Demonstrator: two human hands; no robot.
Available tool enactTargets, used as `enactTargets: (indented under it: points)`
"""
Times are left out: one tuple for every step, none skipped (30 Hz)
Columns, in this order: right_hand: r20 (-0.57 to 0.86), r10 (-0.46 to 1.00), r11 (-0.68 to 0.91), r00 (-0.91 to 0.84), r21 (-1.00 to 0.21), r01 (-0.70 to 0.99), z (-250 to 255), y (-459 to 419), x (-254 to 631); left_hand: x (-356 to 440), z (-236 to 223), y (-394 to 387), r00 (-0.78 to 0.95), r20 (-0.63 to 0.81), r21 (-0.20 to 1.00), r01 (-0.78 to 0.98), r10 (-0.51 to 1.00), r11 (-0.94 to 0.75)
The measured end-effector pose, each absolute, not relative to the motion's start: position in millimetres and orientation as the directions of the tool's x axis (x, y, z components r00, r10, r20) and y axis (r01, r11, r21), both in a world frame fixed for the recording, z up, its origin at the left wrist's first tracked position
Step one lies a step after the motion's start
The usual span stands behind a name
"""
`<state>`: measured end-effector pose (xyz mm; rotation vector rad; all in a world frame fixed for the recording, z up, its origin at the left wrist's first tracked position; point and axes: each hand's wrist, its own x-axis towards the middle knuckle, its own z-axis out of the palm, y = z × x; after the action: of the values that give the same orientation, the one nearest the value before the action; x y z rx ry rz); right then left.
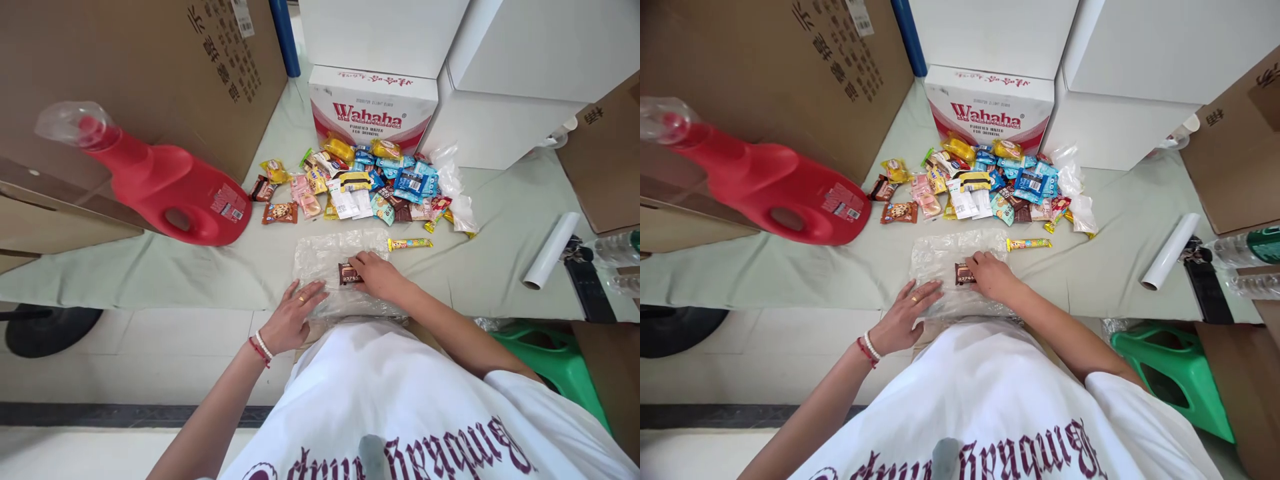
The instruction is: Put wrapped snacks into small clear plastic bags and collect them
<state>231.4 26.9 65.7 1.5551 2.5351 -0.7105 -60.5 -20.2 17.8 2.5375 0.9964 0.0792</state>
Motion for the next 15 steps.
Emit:
enactTargets:
  points:
    - [-0.289, 0.823, 0.37, -0.49, -0.382, 0.847, 62.6, 24.3, 235.1, -61.9, 15.9, -20.9, 0.747, -0.104, 0.388, 0.638, 0.657, -0.665]
    - [-0.277, 0.829, 0.359, -0.486, -0.404, 0.841, 59.8, 21.3, 238.5, -62.9, 13.8, -21.5, 0.751, -0.108, 0.381, 0.636, 0.651, -0.671]
    - [-0.273, 0.839, 0.343, -0.471, -0.405, 0.847, 57.5, 18.3, 241.2, -63.5, 11.7, -21.8, 0.754, -0.11, 0.375, 0.634, 0.647, -0.676]
    - [-0.279, 0.851, 0.324, -0.446, -0.389, 0.862, 55.9, 15.5, 242.8, -63.6, 9.7, -21.9, 0.756, -0.11, 0.369, 0.634, 0.645, -0.68]
    - [-0.284, 0.863, 0.307, -0.419, -0.364, 0.879, 55.0, 13.3, 243.1, -63.5, 7.9, -21.7, 0.757, -0.108, 0.364, 0.633, 0.644, -0.683]
    - [-0.282, 0.872, 0.301, -0.401, -0.339, 0.891, 54.7, 11.9, 242.0, -63.2, 6.5, -21.5, 0.758, -0.106, 0.36, 0.633, 0.643, -0.686]
    - [-0.272, 0.876, 0.308, -0.397, -0.319, 0.897, 54.9, 11.5, 240.1, -63.1, 5.5, -21.1, 0.759, -0.105, 0.358, 0.632, 0.643, -0.688]
    - [-0.26, 0.878, 0.321, -0.401, -0.302, 0.898, 55.5, 12.1, 237.8, -63.2, 4.9, -20.8, 0.76, -0.104, 0.357, 0.63, 0.642, -0.689]
    - [-0.252, 0.878, 0.335, -0.408, -0.286, 0.898, 56.4, 13.4, 235.6, -63.7, 4.7, -20.7, 0.761, -0.104, 0.358, 0.629, 0.64, -0.69]
    - [-0.25, 0.874, 0.35, -0.417, -0.273, 0.896, 57.4, 15.2, 234.1, -64.8, 4.7, -20.7, 0.761, -0.104, 0.357, 0.63, 0.64, -0.69]
    - [-0.256, 0.867, 0.363, -0.428, -0.265, 0.894, 58.4, 17.2, 233.8, -66.4, 4.8, -21.1, 0.758, -0.104, 0.356, 0.633, 0.644, -0.688]
    - [-0.269, 0.859, 0.371, -0.436, -0.261, 0.891, 59.3, 19.1, 234.6, -68.5, 4.9, -21.7, 0.753, -0.105, 0.351, 0.639, 0.649, -0.684]
    - [-0.284, 0.851, 0.375, -0.442, -0.261, 0.89, 60.2, 20.8, 236.6, -71.1, 4.9, -22.6, 0.746, -0.106, 0.345, 0.647, 0.657, -0.68]
    - [-0.3, 0.844, 0.376, -0.445, -0.262, 0.889, 61.1, 21.9, 239.3, -73.8, 4.8, -23.7, 0.74, -0.107, 0.337, 0.656, 0.665, -0.675]
    - [-0.313, 0.838, 0.377, -0.447, -0.26, 0.889, 62.0, 22.5, 242.6, -76.5, 4.5, -24.9, 0.733, -0.106, 0.329, 0.663, 0.672, -0.672]
